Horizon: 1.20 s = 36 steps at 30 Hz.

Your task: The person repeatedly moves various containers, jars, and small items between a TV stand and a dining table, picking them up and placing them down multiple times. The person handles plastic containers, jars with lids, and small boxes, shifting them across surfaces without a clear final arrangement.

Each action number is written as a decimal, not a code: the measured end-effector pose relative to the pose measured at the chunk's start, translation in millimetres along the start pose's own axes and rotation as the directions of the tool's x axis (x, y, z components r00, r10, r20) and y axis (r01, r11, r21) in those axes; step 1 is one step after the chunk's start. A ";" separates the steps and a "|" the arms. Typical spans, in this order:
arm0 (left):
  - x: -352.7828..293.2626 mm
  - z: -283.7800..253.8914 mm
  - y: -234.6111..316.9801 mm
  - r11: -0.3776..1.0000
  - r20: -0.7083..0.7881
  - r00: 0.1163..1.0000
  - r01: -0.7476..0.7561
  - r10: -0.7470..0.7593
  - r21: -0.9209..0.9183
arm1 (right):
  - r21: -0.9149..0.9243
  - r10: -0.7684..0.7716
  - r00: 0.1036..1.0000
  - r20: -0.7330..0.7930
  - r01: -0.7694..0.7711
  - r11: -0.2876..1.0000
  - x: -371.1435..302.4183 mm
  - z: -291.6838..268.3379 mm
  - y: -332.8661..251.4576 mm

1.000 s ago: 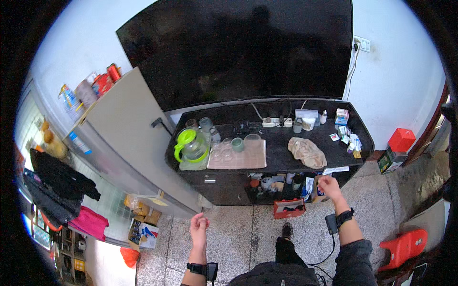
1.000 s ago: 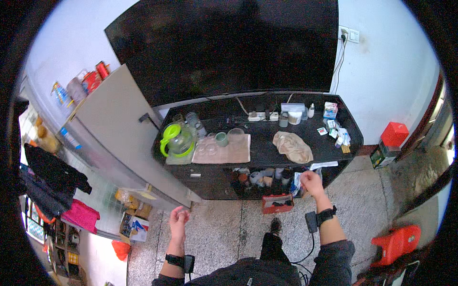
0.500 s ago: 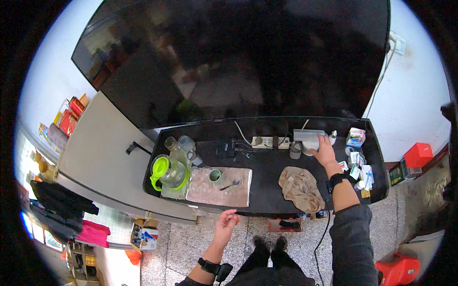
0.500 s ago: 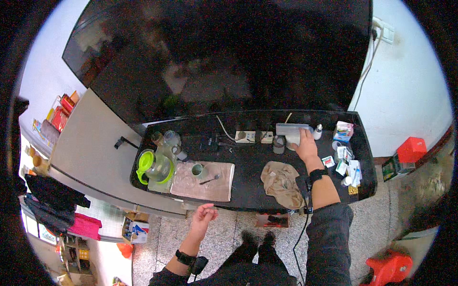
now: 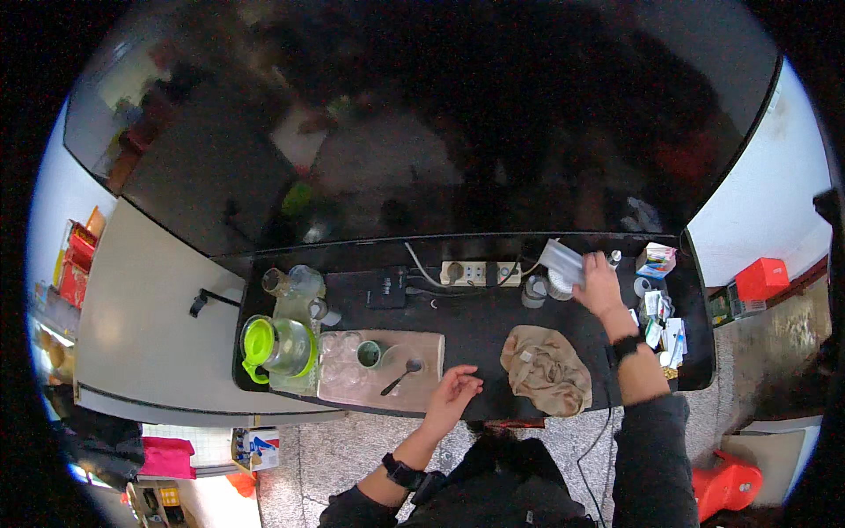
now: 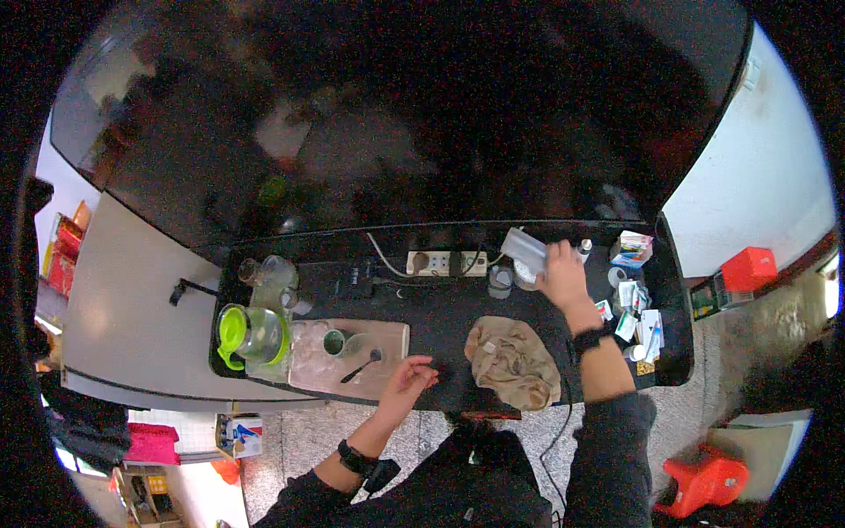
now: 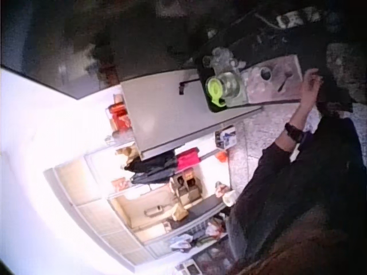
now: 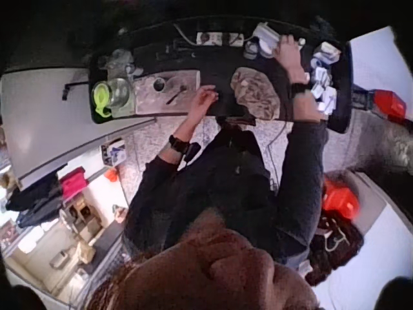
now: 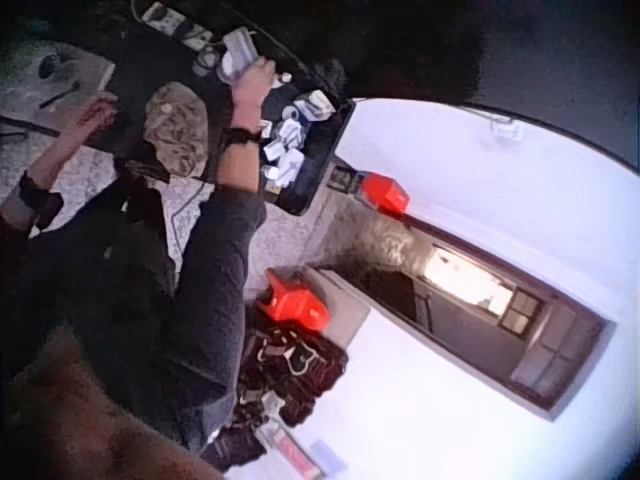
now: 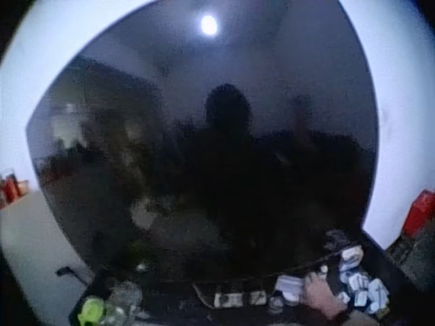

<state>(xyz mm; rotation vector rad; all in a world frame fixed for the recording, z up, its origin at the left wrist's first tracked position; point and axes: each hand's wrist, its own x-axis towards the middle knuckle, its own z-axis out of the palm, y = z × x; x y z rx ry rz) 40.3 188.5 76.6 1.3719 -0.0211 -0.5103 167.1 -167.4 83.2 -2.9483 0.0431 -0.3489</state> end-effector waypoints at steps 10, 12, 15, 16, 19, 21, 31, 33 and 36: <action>68.0 77.0 14.2 0.851 -0.057 0.981 0.132 -0.186 -0.509 | 0.680 -0.463 0.848 0.259 0.180 0.711 -58.0 -43.4 -73.7; 69.9 78.6 13.3 0.851 -0.134 0.980 0.056 -0.146 -0.522 | 0.534 -0.283 0.938 0.199 0.139 0.834 -22.5 -21.4 -28.3; 75.8 84.8 9.2 0.898 -0.159 0.981 0.027 -0.107 -0.440 | 0.100 -0.203 0.979 0.015 0.200 0.975 14.2 21.2 11.3; 78.2 86.9 7.9 0.919 -0.177 0.976 0.051 -0.130 -0.392 | 0.045 -0.225 0.970 0.091 0.222 0.974 20.9 31.8 16.4; 90.9 91.0 3.4 0.965 -0.221 0.966 0.080 -0.136 -0.248 | -0.044 -0.287 0.933 0.219 0.303 0.952 35.3 50.4 19.0; 103.1 90.2 -2.6 0.988 -0.212 0.976 0.017 -0.050 -0.156 | -0.063 -0.237 0.913 0.333 0.272 0.960 34.0 51.0 15.9; 195.8 88.2 -49.1 0.982 -0.168 0.978 0.143 -0.122 0.123 | 0.201 -0.299 0.848 0.438 0.231 0.952 7.5 43.9 15.1; 201.0 86.7 -55.2 0.982 -0.167 0.968 0.189 -0.189 -0.018 | 0.205 -0.286 0.868 0.406 0.218 0.954 6.6 42.9 13.3; 200.5 78.4 -53.7 0.967 -0.159 0.955 0.253 -0.252 -0.012 | 0.249 -0.263 0.890 0.374 0.176 0.952 -0.9 35.6 9.7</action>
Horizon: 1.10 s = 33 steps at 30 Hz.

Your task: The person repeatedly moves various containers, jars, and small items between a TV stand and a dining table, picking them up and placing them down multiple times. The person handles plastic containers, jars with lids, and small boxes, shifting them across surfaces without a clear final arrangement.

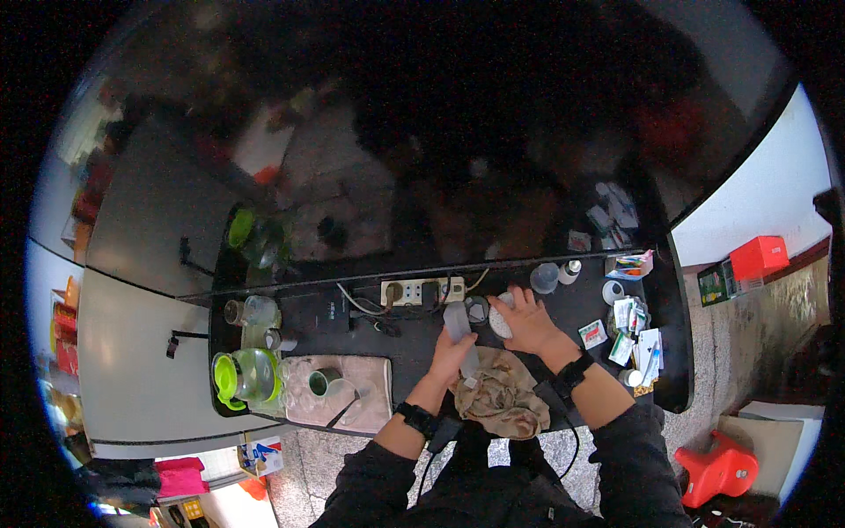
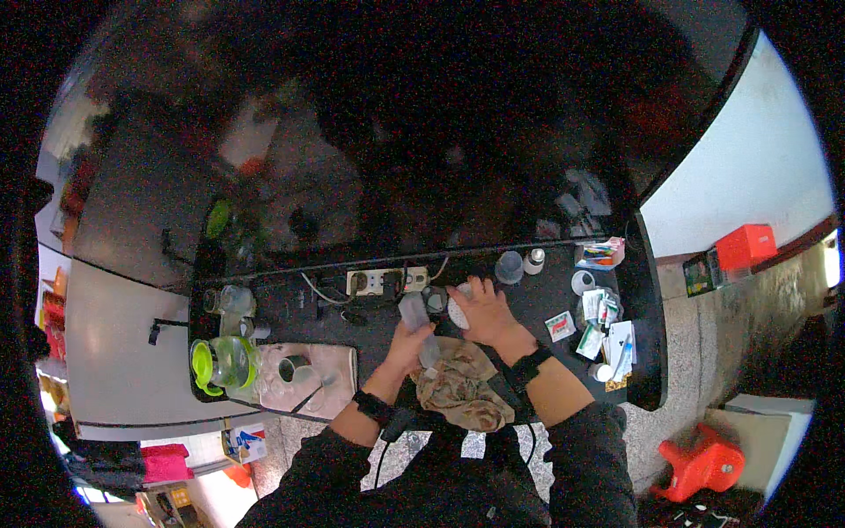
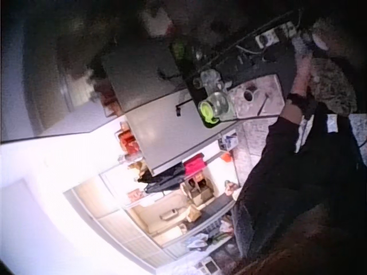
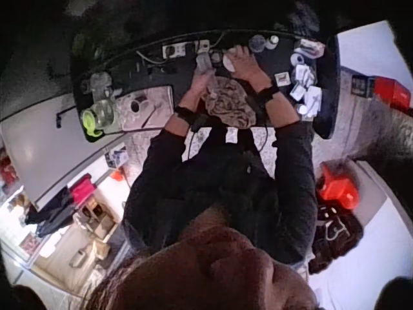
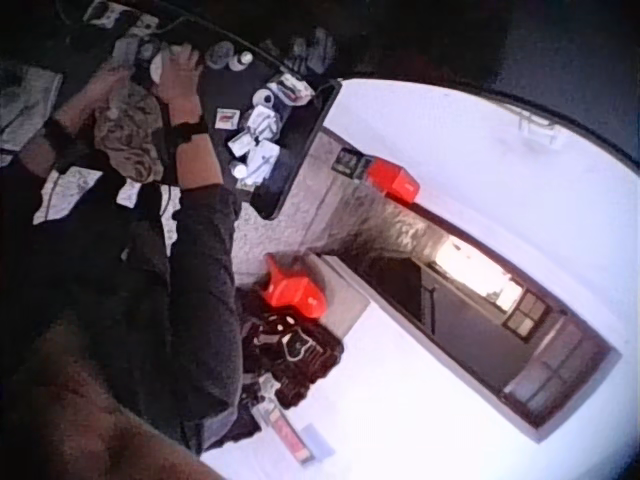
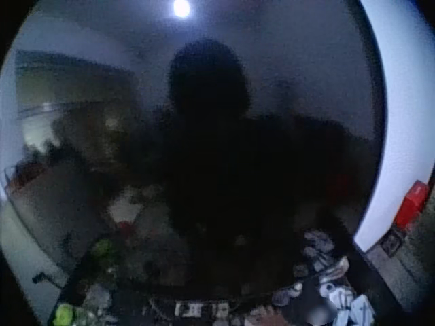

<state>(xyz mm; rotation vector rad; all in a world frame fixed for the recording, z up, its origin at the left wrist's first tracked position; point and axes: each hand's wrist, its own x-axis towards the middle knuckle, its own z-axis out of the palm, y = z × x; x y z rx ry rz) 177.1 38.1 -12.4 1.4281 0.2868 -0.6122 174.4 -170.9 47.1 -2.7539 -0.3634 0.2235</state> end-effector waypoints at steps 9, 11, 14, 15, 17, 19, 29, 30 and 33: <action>-82.5 19.9 46.5 0.931 0.058 0.946 -0.323 0.318 0.171 | 0.072 0.014 0.995 -0.095 -0.007 0.997 -67.6 -50.6 -38.4; -110.9 22.8 57.2 0.944 0.049 0.955 -0.298 0.294 0.144 | 0.083 -0.025 0.990 -0.142 0.037 0.996 -80.1 -62.7 -47.5; -153.0 36.9 57.5 0.940 -0.064 0.938 -0.341 0.342 0.026 | 0.087 -0.110 0.974 -0.197 0.129 0.988 -92.1 -68.6 -65.2; -168.3 34.4 57.7 0.921 -0.102 0.915 -0.386 0.389 0.052 | 0.113 -0.151 0.968 -0.200 0.175 0.978 -94.9 -68.8 -71.2; -203.7 27.8 50.6 0.912 -0.222 0.888 -0.410 0.402 0.014 | 0.162 -0.235 0.947 -0.221 0.273 0.948 -105.2 -64.6 -92.1; -232.0 15.0 43.2 0.901 -0.308 0.852 -0.432 0.424 0.047 | 0.179 -0.277 0.944 -0.178 0.308 0.935 -117.0 -60.9 -112.6; -417.4 -61.6 -40.3 0.809 -0.514 0.666 -0.580 0.540 0.098 | 0.080 -0.623 0.779 -0.067 0.626 0.775 -204.1 -42.9 -286.5; -447.6 -79.0 -54.9 0.816 -0.547 0.655 -0.569 0.522 0.097 | 0.081 -0.651 0.759 -0.014 0.650 0.755 -218.6 -31.5 -317.5; -546.8 -124.7 -109.6 0.837 -0.657 0.591 -0.534 0.468 0.116 | 0.107 -0.783 0.622 0.006 0.778 0.619 -267.7 6.8 -412.8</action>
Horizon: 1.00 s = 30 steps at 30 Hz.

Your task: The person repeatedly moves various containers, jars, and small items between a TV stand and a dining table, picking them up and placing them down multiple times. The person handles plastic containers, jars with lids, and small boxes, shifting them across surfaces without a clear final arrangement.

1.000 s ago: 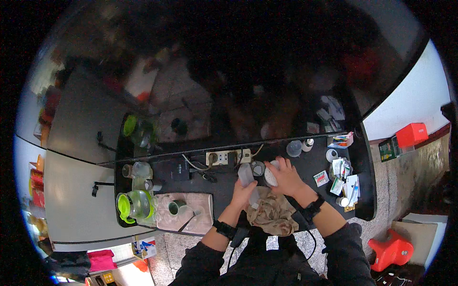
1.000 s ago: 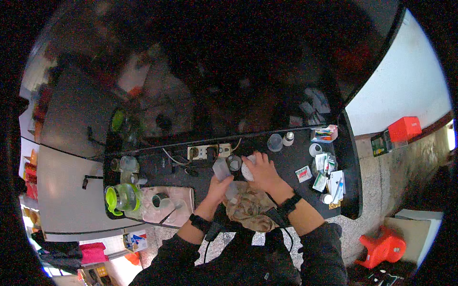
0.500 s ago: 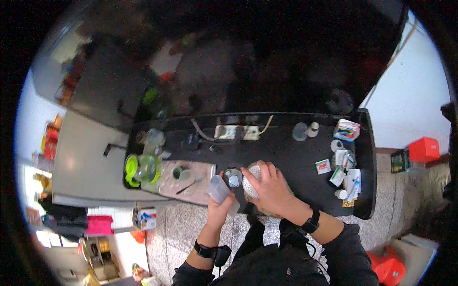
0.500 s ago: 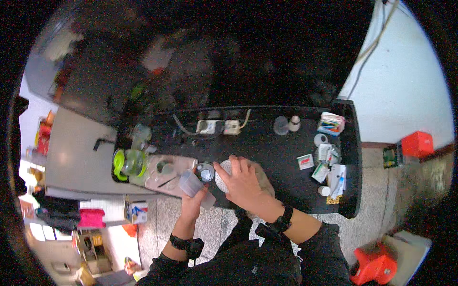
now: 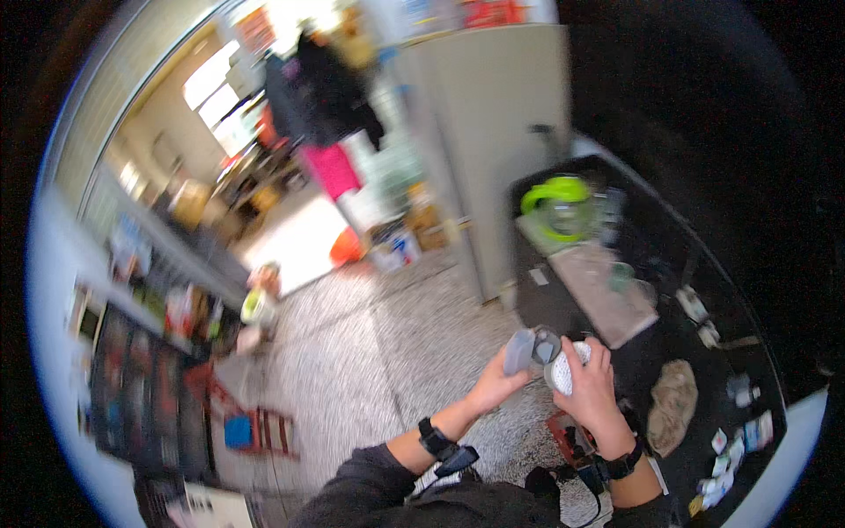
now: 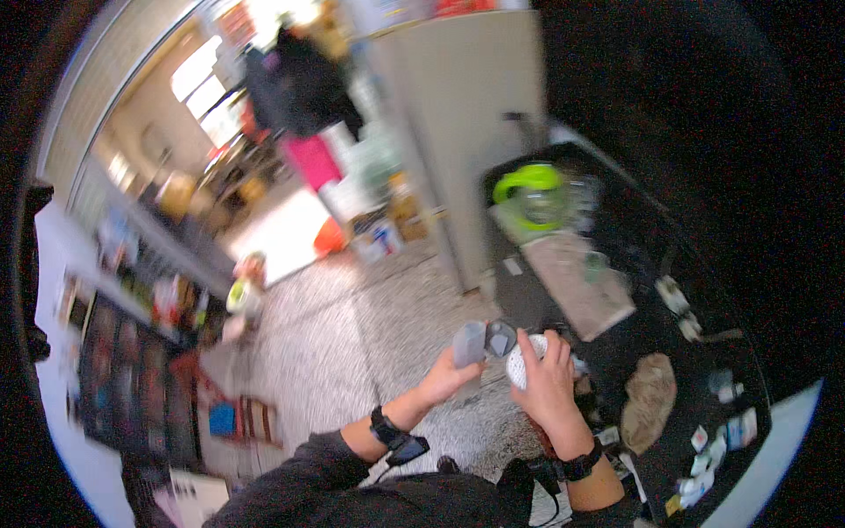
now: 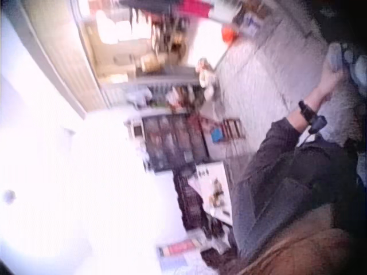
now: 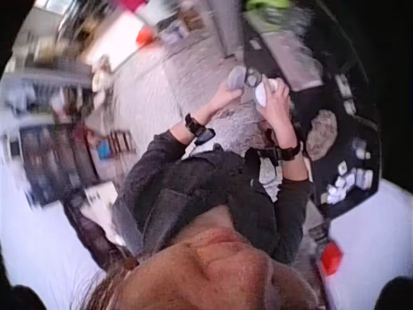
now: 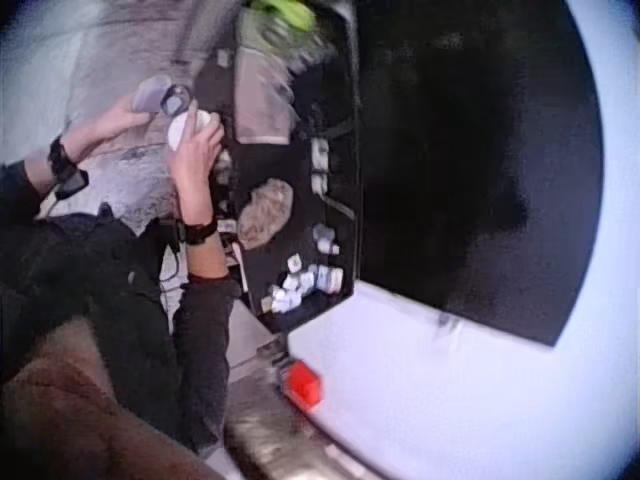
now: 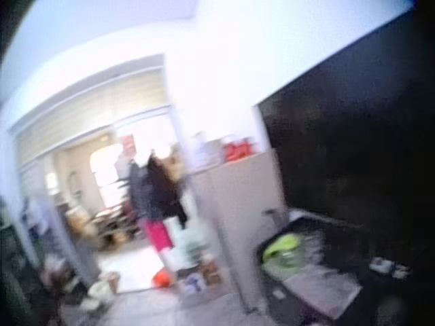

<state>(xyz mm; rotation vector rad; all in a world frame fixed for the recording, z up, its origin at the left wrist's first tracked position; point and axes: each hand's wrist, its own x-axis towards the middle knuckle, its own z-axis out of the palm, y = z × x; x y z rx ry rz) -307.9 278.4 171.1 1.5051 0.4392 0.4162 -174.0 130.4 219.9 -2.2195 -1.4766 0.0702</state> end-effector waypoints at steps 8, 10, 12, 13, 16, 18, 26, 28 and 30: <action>-177.7 -257.5 13.6 0.968 -0.640 0.727 -0.158 0.247 0.195 | 0.189 -0.529 0.828 0.187 0.498 0.847 108.2 122.9 -284.3; -229.0 -306.7 8.2 0.963 -0.728 0.632 -0.138 0.266 0.231 | 0.267 -0.669 0.701 0.246 0.615 0.742 122.9 160.7 -349.9; -264.9 -340.0 -0.5 0.981 -0.809 0.560 -0.037 0.178 0.191 | 0.306 -0.745 0.594 0.303 0.680 0.667 134.9 193.8 -398.7; -285.9 -349.3 -9.1 0.987 -0.881 0.447 -0.027 0.156 0.161 | 0.323 -0.770 0.544 0.335 0.701 0.636 137.0 214.6 -424.9; -331.6 -384.2 -19.7 0.983 -0.958 0.236 0.041 0.163 0.177 | 0.425 -0.900 0.318 0.298 0.800 0.424 148.9 264.9 -492.2; -361.1 -407.1 -24.4 0.993 -0.986 0.125 0.034 0.112 0.117 | 0.489 -0.948 0.176 0.266 0.823 0.290 152.9 298.6 -537.3; -492.5 -450.0 -17.8 0.993 -0.886 -0.451 -0.001 -0.109 -0.121 | 0.685 -0.942 -0.325 0.088 0.706 -0.180 106.7 389.8 -738.4; -531.8 -452.6 -28.9 0.992 -0.819 -0.562 -0.032 -0.116 -0.119 | 0.728 -0.897 -0.441 0.025 0.623 -0.286 69.8 410.7 -781.6; -574.9 -454.7 -42.2 0.991 -0.750 -0.648 -0.078 -0.135 -0.111 | 0.734 -0.848 -0.530 0.008 0.579 -0.355 28.4 434.4 -821.5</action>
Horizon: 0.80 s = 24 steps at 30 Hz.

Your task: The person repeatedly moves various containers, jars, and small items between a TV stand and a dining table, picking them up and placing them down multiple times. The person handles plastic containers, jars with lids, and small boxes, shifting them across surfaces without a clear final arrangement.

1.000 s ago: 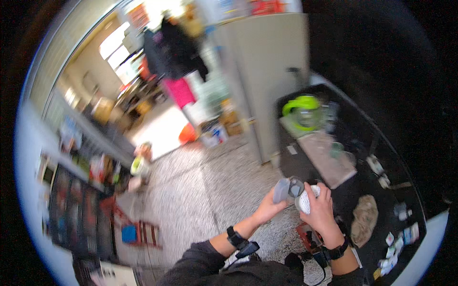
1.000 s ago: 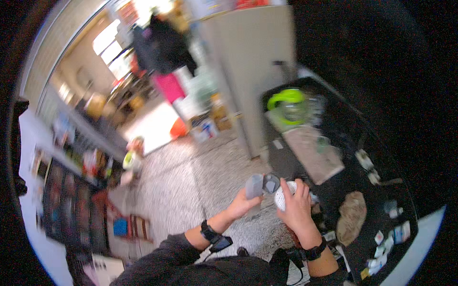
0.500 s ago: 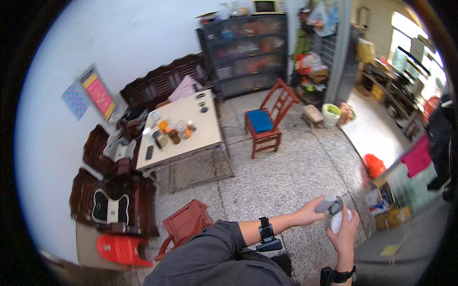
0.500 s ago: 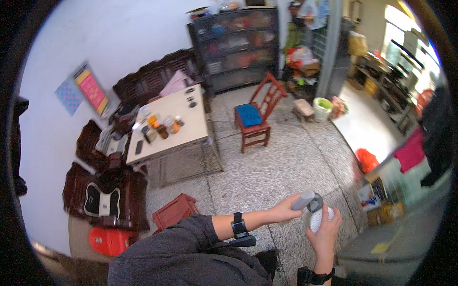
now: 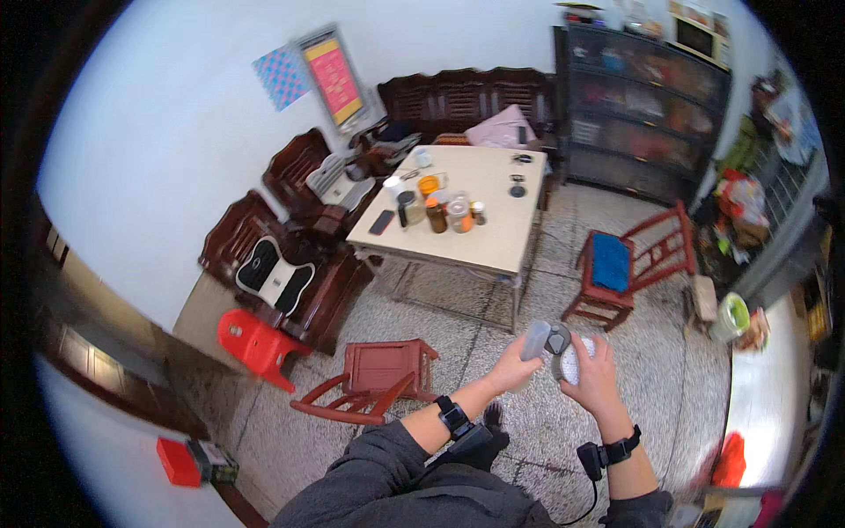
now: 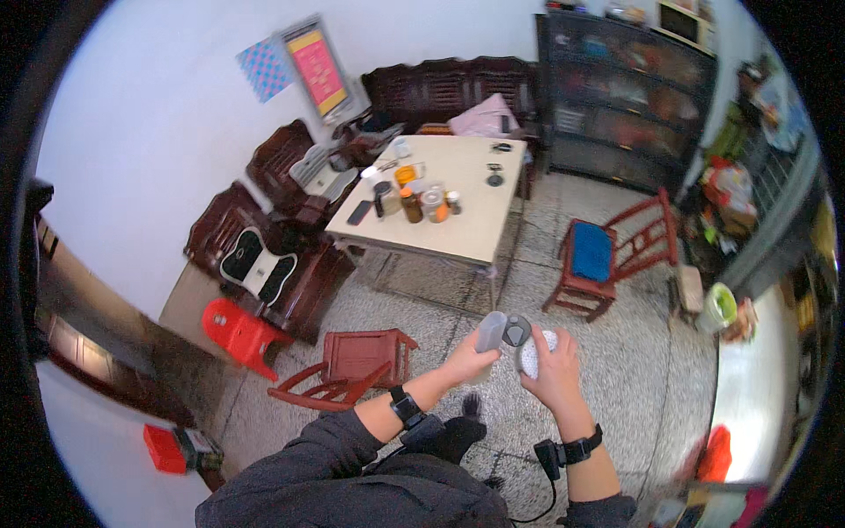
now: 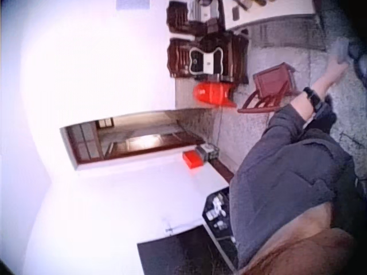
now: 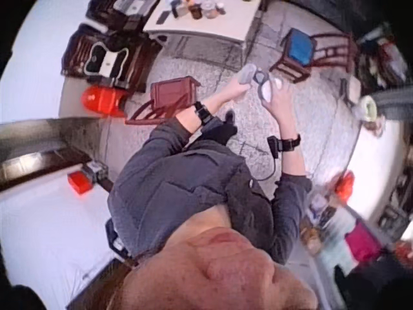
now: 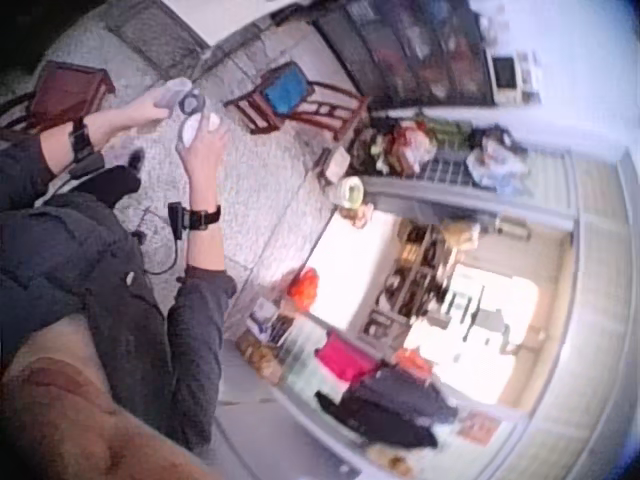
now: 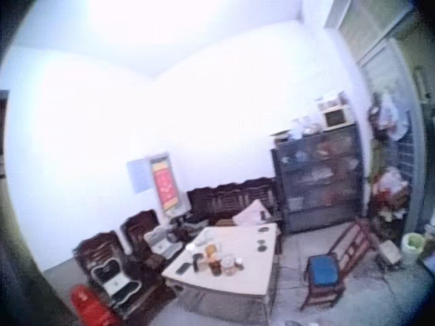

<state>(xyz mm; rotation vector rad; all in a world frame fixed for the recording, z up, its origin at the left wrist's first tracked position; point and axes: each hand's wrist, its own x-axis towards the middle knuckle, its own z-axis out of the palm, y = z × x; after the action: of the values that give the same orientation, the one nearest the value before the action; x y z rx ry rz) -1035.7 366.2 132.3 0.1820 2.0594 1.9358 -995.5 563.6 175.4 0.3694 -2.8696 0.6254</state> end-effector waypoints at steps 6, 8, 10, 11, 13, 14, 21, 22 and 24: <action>125.3 -90.9 -40.4 0.999 -0.193 0.981 -0.012 0.002 -0.048 | 0.051 -0.123 0.986 0.116 0.117 0.992 168.2 93.7 25.1; 168.0 -117.1 -56.8 0.996 -0.238 0.971 -0.039 0.018 -0.084 | 0.067 -0.143 0.980 0.140 0.134 0.989 219.2 121.2 30.1; 211.9 -141.9 -75.1 0.991 -0.267 0.964 -0.051 0.017 -0.120 | 0.092 -0.157 0.972 0.172 0.143 0.985 273.5 145.7 39.2; 235.0 -155.5 -81.6 0.989 -0.270 0.963 -0.022 -0.019 -0.148 | 0.047 -0.165 0.969 0.185 0.159 0.986 294.5 155.1 43.3; 264.2 -175.5 -95.6 0.990 -0.302 0.953 -0.049 0.007 -0.130 | 0.062 -0.182 0.957 0.224 0.173 0.983 333.0 174.2 50.7; 272.8 -179.0 -101.8 0.990 -0.313 0.949 -0.025 -0.020 -0.142 | 0.066 -0.193 0.952 0.235 0.183 0.981 346.1 181.5 55.5; 338.4 -219.8 -117.4 0.904 -0.374 0.887 0.103 -0.273 -0.414 | 0.084 -0.285 0.872 0.399 0.274 0.958 443.8 242.7 75.2; 350.0 -224.7 -121.6 0.895 -0.378 0.881 0.103 -0.285 -0.433 | 0.098 -0.305 0.860 0.409 0.291 0.952 458.6 251.1 79.7; 376.4 -233.1 -135.5 0.889 -0.408 0.861 0.100 -0.302 -0.447 | 0.121 -0.344 0.840 0.419 0.324 0.938 489.6 269.2 90.9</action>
<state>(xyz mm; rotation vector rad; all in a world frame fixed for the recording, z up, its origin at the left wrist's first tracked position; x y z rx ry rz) -1446.9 246.5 -43.5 -0.6421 1.7533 2.3813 -1520.3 429.3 10.8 1.1248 -3.0762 0.6021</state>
